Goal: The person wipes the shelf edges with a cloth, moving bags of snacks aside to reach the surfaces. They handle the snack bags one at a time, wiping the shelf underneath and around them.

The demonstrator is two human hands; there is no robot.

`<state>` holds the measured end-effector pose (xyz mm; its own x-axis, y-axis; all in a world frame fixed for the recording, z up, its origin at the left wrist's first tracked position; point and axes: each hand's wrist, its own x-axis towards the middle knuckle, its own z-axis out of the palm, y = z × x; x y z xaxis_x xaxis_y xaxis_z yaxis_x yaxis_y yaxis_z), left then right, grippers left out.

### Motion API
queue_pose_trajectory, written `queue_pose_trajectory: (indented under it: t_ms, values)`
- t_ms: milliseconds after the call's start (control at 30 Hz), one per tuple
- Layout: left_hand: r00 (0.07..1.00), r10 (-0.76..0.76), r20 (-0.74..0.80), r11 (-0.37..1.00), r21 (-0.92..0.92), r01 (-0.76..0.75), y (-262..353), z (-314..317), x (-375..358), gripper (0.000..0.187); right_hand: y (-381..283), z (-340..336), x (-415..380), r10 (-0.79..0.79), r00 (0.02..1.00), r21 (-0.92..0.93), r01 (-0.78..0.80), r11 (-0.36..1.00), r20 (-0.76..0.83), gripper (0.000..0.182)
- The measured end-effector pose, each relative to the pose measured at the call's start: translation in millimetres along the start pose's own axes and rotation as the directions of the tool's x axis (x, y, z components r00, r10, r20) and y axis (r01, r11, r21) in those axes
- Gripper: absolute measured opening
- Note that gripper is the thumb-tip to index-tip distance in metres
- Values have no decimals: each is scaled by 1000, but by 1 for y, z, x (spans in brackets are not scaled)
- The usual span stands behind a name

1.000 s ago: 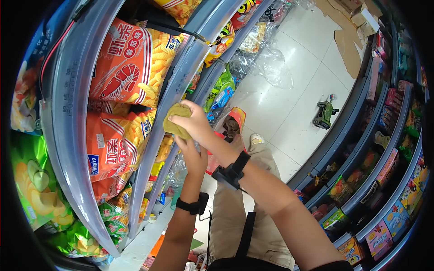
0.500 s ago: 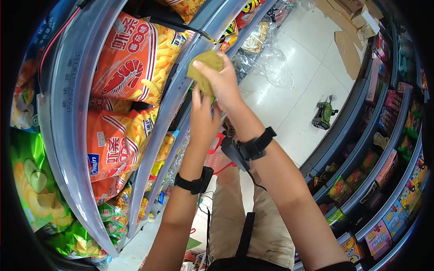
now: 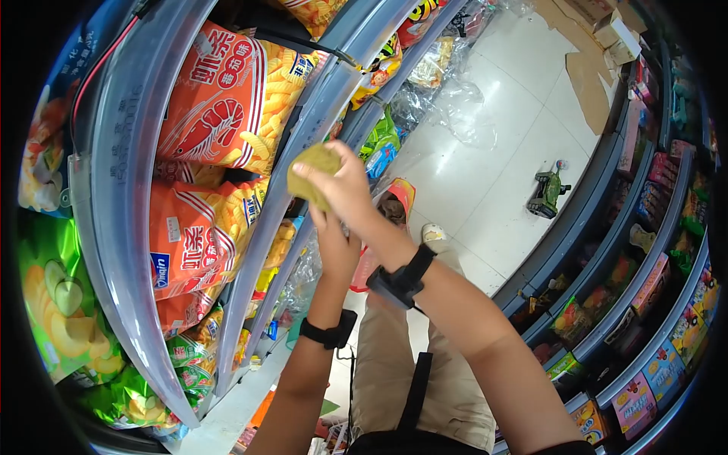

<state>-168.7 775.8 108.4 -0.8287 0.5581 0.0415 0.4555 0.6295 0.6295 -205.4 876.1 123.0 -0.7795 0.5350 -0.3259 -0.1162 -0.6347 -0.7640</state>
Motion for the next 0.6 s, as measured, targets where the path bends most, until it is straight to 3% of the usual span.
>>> queue_pose_trajectory:
  t_ms: [33, 133, 233, 333, 533, 600]
  values:
    - [997, 68, -34, 998, -9, -69, 10, 2, 13, 44, -12, -4, 9, 10, 998, 49, -7, 999, -55, 29]
    - [986, 140, 88, 990, -41, -137, 30, -1, 57, 44, -43, -18, 35, -46, 989, 76, 57, 995, -142, 30]
    - [973, 220, 71, 975, -51, -217, 41, 5, 76, 46, -51, -22, 48, -79, 980, 123, 103, 987, -182, 30]
    - [986, 157, 59, 984, -89, -152, 36, 4, 67, 49, -50, -21, 42, -9, 985, 174, 39, 984, -174, 27]
    - [996, 86, -11, 995, -57, -87, -1, -9, 15, 51, -18, -1, 1, 100, 992, 205, -84, 975, -71, 30]
    - [998, 63, -22, 994, -90, -65, -18, -12, -15, 54, 4, 7, -19, 127, 990, 97, -133, 986, 63, 30]
